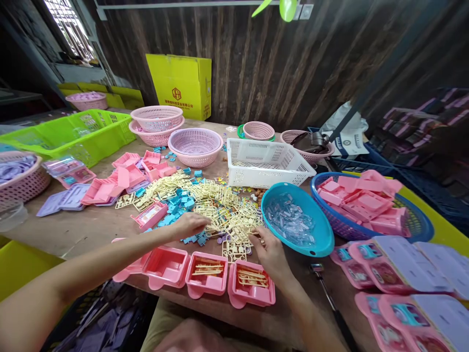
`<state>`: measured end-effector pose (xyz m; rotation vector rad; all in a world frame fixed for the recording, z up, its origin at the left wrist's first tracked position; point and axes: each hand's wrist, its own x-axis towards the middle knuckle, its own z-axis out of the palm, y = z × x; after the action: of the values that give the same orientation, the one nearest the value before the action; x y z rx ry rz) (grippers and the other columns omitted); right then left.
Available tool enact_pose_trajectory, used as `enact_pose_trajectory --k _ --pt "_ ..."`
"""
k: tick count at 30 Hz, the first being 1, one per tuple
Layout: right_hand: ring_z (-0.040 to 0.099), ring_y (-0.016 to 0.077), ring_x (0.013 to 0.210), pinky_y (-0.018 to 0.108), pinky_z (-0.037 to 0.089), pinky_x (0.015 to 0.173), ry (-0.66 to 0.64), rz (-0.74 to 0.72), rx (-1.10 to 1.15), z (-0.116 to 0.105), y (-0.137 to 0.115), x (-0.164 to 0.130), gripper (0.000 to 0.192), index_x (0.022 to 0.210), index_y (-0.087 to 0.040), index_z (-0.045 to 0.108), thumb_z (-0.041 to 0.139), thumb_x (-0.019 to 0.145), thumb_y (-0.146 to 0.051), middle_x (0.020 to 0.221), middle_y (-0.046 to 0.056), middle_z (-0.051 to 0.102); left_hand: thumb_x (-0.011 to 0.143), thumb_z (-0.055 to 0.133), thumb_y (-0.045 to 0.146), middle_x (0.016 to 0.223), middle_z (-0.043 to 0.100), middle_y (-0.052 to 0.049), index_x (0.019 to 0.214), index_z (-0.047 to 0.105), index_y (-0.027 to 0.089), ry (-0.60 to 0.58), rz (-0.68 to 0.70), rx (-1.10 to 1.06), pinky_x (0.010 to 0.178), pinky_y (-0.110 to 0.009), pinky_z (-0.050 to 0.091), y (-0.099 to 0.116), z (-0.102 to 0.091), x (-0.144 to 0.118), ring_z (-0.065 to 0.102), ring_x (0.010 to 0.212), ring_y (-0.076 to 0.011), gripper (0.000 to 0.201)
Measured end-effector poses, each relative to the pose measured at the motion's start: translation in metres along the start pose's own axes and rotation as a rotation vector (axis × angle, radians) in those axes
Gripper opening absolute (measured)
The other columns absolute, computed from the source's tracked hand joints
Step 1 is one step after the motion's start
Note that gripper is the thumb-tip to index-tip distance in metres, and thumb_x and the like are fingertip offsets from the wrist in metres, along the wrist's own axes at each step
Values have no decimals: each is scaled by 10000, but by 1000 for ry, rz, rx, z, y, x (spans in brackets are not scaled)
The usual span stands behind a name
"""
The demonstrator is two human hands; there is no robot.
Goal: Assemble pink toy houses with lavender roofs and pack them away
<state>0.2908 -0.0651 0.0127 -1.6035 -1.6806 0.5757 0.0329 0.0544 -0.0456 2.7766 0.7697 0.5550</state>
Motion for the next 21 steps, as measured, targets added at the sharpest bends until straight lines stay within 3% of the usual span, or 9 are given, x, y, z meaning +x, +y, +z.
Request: enact_pose_trajectory --k 3,6,9,12,16,18,21 --pt "581 205 875 313 444 802 -32 34 159 15 -11 10 267 853 -211 588 471 817 -449 897 52 625 894 377 276 915 712 -77 998 644 147 214 -306 -360 692 -237 487 0 -4 3 655 805 -157 314" --pt "545 211 1020 328 405 903 -79 70 307 40 -25 26 278 943 -212 578 469 810 -431 1063 69 597 864 412 464 996 695 -113 996 641 121 322 -493 -691 756 -279 508 8 -9 6 656 888 -194 433" --pt "513 219 1077 338 389 925 -74 91 375 66 -36 43 270 964 -210 561 479 787 -397 1123 78 584 774 485 606 941 696 -127 998 627 111 341 -623 -956 737 -307 523 21 -13 7 668 828 -201 562" --pt "559 226 918 359 424 832 -70 103 371 83 -41 54 203 888 -210 532 484 776 -373 954 64 626 663 572 680 799 688 -104 948 627 106 323 -699 -1134 719 -317 528 34 -16 5 663 720 -178 643" --pt "563 201 767 343 432 755 -72 118 369 90 -41 59 237 964 -212 472 493 761 -332 828 21 613 560 712 587 799 677 -82 953 636 116 277 -768 -1434 737 -291 520 47 -20 3 645 720 -156 618" --pt "575 195 766 333 438 750 -83 134 377 86 -38 59 361 1094 -210 438 492 754 -319 854 19 621 648 674 469 890 680 -96 1001 632 122 223 -742 -1462 747 -279 518 49 -22 5 645 788 -165 497" --pt "592 209 853 333 443 781 -97 161 379 72 -30 58 360 1078 -204 497 500 743 -334 938 51 642 803 454 247 981 669 -101 1069 616 129 84 -636 -1003 732 -273 526 40 -23 20 642 844 -162 333"
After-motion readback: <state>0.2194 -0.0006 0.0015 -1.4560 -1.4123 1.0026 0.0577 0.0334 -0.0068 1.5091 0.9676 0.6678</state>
